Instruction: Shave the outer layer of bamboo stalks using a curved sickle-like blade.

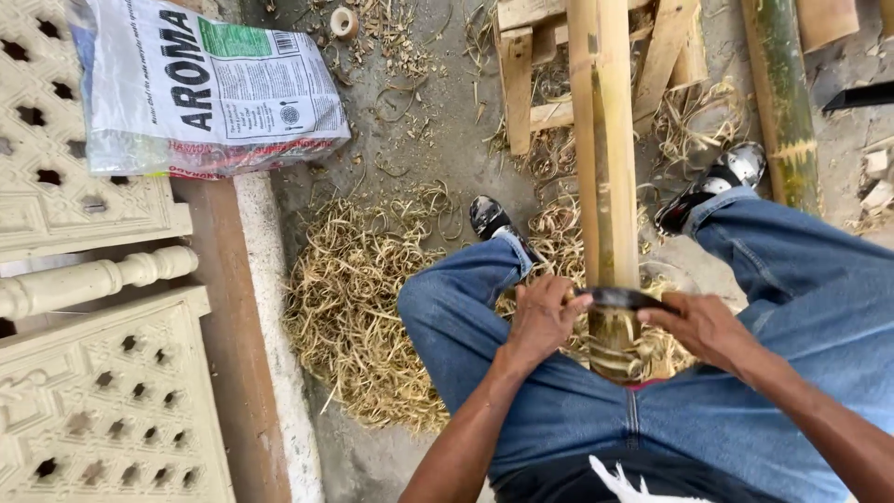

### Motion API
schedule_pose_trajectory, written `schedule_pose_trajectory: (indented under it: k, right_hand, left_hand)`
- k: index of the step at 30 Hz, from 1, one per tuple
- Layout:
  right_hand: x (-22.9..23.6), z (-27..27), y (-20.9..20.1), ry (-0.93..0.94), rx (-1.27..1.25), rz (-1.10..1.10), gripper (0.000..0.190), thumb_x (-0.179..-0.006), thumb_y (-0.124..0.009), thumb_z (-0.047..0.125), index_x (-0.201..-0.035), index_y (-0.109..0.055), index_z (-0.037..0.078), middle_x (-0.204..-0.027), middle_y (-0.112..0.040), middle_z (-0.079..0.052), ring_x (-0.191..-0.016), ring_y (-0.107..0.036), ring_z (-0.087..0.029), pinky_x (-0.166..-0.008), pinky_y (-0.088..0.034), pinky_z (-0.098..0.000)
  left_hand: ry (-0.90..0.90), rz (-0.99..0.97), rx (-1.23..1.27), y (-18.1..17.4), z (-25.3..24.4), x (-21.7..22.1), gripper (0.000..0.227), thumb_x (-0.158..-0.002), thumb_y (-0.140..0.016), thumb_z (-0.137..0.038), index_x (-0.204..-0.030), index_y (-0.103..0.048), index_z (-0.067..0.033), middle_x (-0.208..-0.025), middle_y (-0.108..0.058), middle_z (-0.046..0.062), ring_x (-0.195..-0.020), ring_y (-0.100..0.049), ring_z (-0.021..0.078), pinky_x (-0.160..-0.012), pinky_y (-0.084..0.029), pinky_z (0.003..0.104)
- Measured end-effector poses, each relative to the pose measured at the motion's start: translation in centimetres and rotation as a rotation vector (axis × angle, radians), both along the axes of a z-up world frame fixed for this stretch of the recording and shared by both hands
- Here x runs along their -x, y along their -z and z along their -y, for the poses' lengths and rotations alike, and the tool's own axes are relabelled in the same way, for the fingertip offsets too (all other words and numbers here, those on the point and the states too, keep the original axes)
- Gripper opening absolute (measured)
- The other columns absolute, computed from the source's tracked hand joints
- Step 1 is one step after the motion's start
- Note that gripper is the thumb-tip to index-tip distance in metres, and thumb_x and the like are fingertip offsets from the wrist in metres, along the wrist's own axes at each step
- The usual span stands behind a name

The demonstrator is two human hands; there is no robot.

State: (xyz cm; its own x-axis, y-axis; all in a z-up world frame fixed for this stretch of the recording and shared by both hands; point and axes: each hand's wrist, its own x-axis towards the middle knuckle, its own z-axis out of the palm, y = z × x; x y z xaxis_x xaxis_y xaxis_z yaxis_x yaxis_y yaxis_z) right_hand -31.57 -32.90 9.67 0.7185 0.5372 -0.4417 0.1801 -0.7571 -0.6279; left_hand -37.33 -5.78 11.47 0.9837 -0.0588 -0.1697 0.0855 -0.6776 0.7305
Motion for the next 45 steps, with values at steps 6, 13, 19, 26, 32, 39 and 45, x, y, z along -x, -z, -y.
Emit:
schedule_pose_trajectory:
  k: [6, 13, 19, 26, 32, 39, 45]
  right_hand:
    - [-16.3, -5.5, -0.1, 0.151, -0.002, 0.238, 0.037, -0.105, -0.064, 0.042, -0.102, -0.068, 0.006, -0.067, -0.063, -0.012, -0.051, -0.054, -0.024, -0.050, -0.043, -0.0402]
    - [-37.0, -9.1, 5.9, 0.234, 0.022, 0.482, 0.035, -0.114, -0.064, 0.039, -0.113, -0.069, 0.005, -0.079, -0.066, -0.006, -0.049, -0.047, -0.012, -0.040, -0.040, -0.0275]
    - [-39.0, -8.6, 8.4, -0.072, 0.287, 1.051, 0.013, -0.115, -0.063, 0.019, -0.114, -0.076, 0.019, -0.070, -0.067, -0.001, -0.054, -0.055, -0.008, -0.041, -0.045, -0.0259]
    - [-31.5, -9.4, 2.3, 0.088, -0.150, 1.099, 0.030, -0.107, -0.064, 0.031, -0.118, -0.068, 0.004, -0.089, -0.072, -0.008, -0.075, -0.066, -0.013, -0.058, -0.056, -0.0230]
    - [-24.8, -8.5, 0.8, 0.297, 0.044, 0.367, 0.040, -0.110, -0.066, 0.037, -0.109, -0.063, -0.003, -0.079, -0.067, -0.014, -0.049, -0.051, -0.018, -0.034, -0.037, -0.0292]
    - [-13.3, -5.8, 1.4, 0.285, -0.019, 0.455, 0.044, -0.111, -0.067, 0.040, -0.095, -0.058, 0.001, -0.076, -0.065, -0.012, -0.056, -0.049, -0.015, -0.046, -0.041, -0.0328]
    - [0.0, -2.7, 0.3, 0.332, -0.054, 0.362, 0.034, -0.108, -0.063, 0.035, -0.094, -0.057, 0.004, -0.077, -0.062, -0.017, -0.061, -0.056, -0.033, -0.054, -0.045, -0.0461]
  left_hand:
    - [-0.108, 0.163, -0.103, 7.0, -2.4, -15.3, 0.042, -0.107, -0.045, -0.051, -0.097, -0.056, -0.0123, -0.087, -0.055, 0.006, -0.081, -0.052, 0.0231, -0.078, -0.039, 0.046]
    - [-0.249, 0.332, -0.282, 13.5, -5.8, -38.3, 0.044, -0.102, -0.041, -0.058, -0.103, -0.059, -0.0178, -0.093, -0.065, -0.001, -0.085, -0.061, 0.0159, -0.086, -0.046, 0.051]
    - [-0.313, 0.525, -0.317, 13.4, -5.7, -39.9, 0.046, -0.101, -0.037, -0.061, -0.112, -0.057, -0.0213, -0.091, -0.061, -0.003, -0.084, -0.058, 0.0153, -0.075, -0.045, 0.049]
    - [-0.297, 0.406, -0.341, 13.6, -4.1, -33.2, 0.044, -0.102, -0.037, -0.059, -0.106, -0.053, -0.0186, -0.086, -0.051, -0.001, -0.077, -0.051, 0.0155, -0.072, -0.044, 0.042]
    - [-0.244, 0.245, -0.297, 10.8, -2.6, -25.0, 0.040, -0.105, -0.038, -0.056, -0.099, -0.053, -0.0192, -0.084, -0.050, -0.002, -0.075, -0.050, 0.0168, -0.078, -0.044, 0.043]
    - [-0.237, 0.273, -0.260, 6.0, -0.1, -13.7, 0.040, -0.105, -0.044, -0.052, -0.100, -0.055, -0.0142, -0.092, -0.055, 0.004, -0.086, -0.051, 0.0214, -0.079, -0.038, 0.046]
    - [-0.120, 0.169, -0.187, 3.2, 1.6, -1.7, 0.034, -0.107, -0.052, -0.044, -0.103, -0.055, -0.0109, -0.093, -0.053, 0.006, -0.089, -0.049, 0.0241, -0.082, -0.036, 0.045]
